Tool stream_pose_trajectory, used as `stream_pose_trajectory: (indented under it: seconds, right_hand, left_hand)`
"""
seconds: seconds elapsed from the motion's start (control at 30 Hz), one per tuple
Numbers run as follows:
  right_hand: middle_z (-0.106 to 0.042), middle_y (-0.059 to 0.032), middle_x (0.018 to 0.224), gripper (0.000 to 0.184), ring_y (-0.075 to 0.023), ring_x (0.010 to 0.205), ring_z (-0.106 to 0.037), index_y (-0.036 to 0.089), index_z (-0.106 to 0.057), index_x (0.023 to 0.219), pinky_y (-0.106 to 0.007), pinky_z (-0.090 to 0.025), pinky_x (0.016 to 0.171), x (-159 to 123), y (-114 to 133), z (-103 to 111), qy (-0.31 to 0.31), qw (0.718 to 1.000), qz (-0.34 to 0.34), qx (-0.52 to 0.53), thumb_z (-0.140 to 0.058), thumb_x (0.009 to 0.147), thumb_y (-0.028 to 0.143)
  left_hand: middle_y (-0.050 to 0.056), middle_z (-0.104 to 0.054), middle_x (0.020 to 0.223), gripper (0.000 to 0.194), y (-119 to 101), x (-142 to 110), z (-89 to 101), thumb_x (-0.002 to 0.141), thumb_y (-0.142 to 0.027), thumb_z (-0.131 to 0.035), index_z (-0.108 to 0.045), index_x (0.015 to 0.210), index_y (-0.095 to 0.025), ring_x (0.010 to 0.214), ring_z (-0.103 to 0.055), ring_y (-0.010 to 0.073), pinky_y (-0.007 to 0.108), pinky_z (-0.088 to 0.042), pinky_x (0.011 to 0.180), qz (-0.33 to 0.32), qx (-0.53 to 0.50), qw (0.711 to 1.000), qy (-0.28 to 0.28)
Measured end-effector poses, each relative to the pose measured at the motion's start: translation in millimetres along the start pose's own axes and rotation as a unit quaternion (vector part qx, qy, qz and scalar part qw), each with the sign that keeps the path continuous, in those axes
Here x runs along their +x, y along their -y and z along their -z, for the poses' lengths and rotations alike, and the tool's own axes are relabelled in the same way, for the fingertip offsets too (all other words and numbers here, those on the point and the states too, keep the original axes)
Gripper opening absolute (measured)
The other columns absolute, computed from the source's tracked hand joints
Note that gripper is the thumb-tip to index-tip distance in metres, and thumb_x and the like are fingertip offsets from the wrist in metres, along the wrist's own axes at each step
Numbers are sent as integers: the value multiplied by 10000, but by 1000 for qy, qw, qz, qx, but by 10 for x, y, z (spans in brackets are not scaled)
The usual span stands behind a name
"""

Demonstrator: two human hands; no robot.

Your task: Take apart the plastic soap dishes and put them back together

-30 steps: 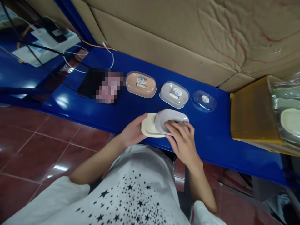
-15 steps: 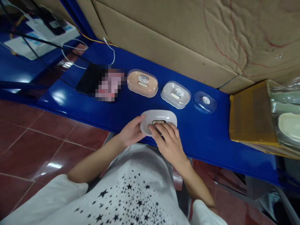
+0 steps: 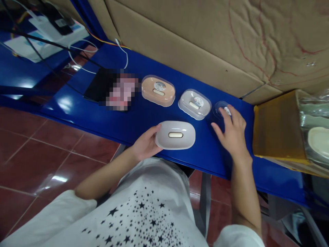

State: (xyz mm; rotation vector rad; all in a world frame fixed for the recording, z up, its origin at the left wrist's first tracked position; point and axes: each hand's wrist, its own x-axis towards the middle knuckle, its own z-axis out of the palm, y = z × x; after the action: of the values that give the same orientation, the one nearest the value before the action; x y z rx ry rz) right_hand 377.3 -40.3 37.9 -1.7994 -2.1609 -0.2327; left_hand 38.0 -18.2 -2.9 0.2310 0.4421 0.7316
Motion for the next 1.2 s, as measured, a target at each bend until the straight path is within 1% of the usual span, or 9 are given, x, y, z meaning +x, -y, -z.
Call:
stream_pose_trajectory:
  seconds: [0.07, 0.13, 0.27, 0.4, 0.57, 0.67, 0.83, 1.03, 1.2]
  right_hand:
    - [-456, -250, 1719, 737, -504, 1568, -439, 212, -481, 1662, -719, -368, 1219, 32, -314, -105, 23, 999, -33, -3, -590, 1059, 621]
    - [-535, -252, 1634, 758, -504, 1515, -485, 213, -524, 1619, -733, -370, 1199, 22, -486, -203, 32, 998, -60, 12, -589, 1028, 684]
    - [-608, -204, 1454, 767, -478, 1394, -571, 254, -615, 1498, -742, -421, 1145, -41, -498, -254, 45, 993, -96, 44, -720, 913, 739]
    - [-569, -200, 1487, 784, -464, 1417, -575, 252, -607, 1501, -686, -500, 1126, -58, -354, -176, 60, 989, -87, 103, -784, 876, 693]
    - [-617, -145, 1482, 615, -401, 1376, -639, 303, -613, 1477, -629, -540, 1141, -63, -28, -19, 104, 980, 22, 167, -800, 936, 527]
    - [-613, -135, 1502, 600, -382, 1392, -636, 322, -585, 1505, -607, -548, 1143, -63, 144, 79, 136, 969, 67, 195, -794, 963, 473]
    - [-639, -134, 1450, 622, -390, 1359, -653, 326, -599, 1486, -609, -551, 1138, -45, 237, 158, 74, 967, 79, 232, -838, 923, 442]
    - [-582, -154, 1537, 760, -404, 1440, -611, 338, -509, 1581, -625, -558, 1164, -51, 651, -77, 47, 950, 164, 260, -854, 923, 498]
    - [-573, -121, 1546, 845, -427, 1514, -562, 392, -399, 1647, -674, -537, 1181, 1, 956, -272, 35, 942, 229, 245, -833, 938, 545]
  left_hand:
    - [59, -835, 1238, 310, 6, -2, 3, 954, -457, -829, -830, 1163, -228, 1325, -720, 277, 371, -564, 1119, -8, 10, 1000, 18]
    - [71, -819, 1296, 380, 8, -8, 4, 957, -504, -822, -824, 1217, -228, 1384, -685, 287, 375, -545, 1148, -12, 19, 999, 28]
    - [92, -774, 1407, 472, 7, -17, -3, 975, -534, -796, -790, 1329, -222, 1440, -640, 291, 368, -528, 1159, -16, 25, 999, 35]
    - [78, -779, 1387, 442, -5, -10, -3, 1002, -522, -767, -773, 1347, -245, 1415, -652, 304, 432, -534, 1173, -10, 27, 999, 14]
    - [77, -799, 1317, 371, -42, -5, 19, 1044, -537, -698, -787, 1262, -251, 1303, -711, 335, 543, -601, 1081, 48, 3, 999, 4]
    - [47, -827, 1136, 290, -60, -11, 21, 1020, -488, -748, -802, 1165, -243, 1109, -771, 267, 404, -639, 936, 56, -27, 998, -5]
    - [-16, -809, 960, 140, -61, -16, -13, 990, -375, -798, -802, 1033, -242, 926, -768, 181, 283, -602, 795, 58, -64, 996, -29]
    - [12, -833, 1018, 270, -20, 22, 6, 976, -483, -808, -818, 1110, -249, 970, -771, 201, 308, -597, 845, 65, -17, 998, -1]
    - [61, -845, 1080, 378, -31, 37, 60, 1031, -555, -707, -810, 1197, -232, 1051, -785, 242, 341, -592, 915, 68, 11, 997, 38]
